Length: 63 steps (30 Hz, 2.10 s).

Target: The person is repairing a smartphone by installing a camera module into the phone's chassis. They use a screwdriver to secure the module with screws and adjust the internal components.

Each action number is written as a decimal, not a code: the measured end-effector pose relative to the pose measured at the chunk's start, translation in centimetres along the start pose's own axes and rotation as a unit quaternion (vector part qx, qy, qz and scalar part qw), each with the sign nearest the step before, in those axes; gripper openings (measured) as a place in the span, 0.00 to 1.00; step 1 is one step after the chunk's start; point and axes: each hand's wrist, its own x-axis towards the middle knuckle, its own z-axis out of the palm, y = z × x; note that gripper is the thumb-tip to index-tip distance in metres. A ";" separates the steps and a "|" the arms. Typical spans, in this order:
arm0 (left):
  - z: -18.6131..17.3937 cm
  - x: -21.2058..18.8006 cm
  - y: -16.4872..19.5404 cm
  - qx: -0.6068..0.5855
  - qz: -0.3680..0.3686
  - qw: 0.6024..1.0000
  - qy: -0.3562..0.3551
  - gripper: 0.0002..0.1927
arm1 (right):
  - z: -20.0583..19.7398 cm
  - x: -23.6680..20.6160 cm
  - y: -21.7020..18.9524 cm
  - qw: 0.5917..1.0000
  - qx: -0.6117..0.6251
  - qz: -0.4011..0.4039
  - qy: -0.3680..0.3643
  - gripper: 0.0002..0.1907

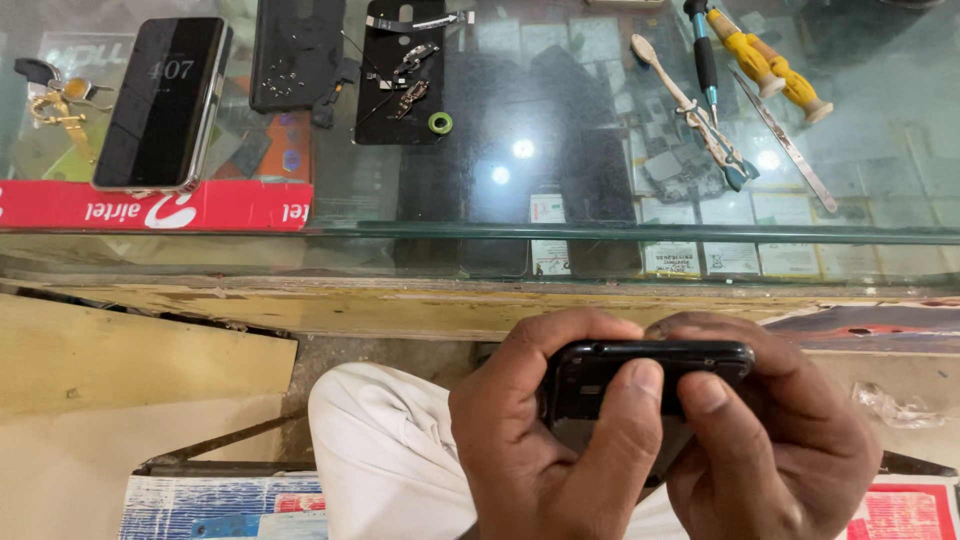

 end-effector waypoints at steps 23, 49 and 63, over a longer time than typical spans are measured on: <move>0.2 1.4 1.6 0.151 0.120 0.980 -0.053 0.11 | -2.0 -0.1 1.0 0.992 0.099 -0.004 -0.082 0.08; -0.5 1.9 1.3 0.093 0.044 0.992 -0.077 0.12 | -1.8 0.8 1.6 0.989 0.131 0.065 0.006 0.10; -0.9 2.7 0.8 0.097 0.018 0.992 -0.084 0.14 | -0.7 1.9 1.2 0.991 0.117 0.071 0.006 0.08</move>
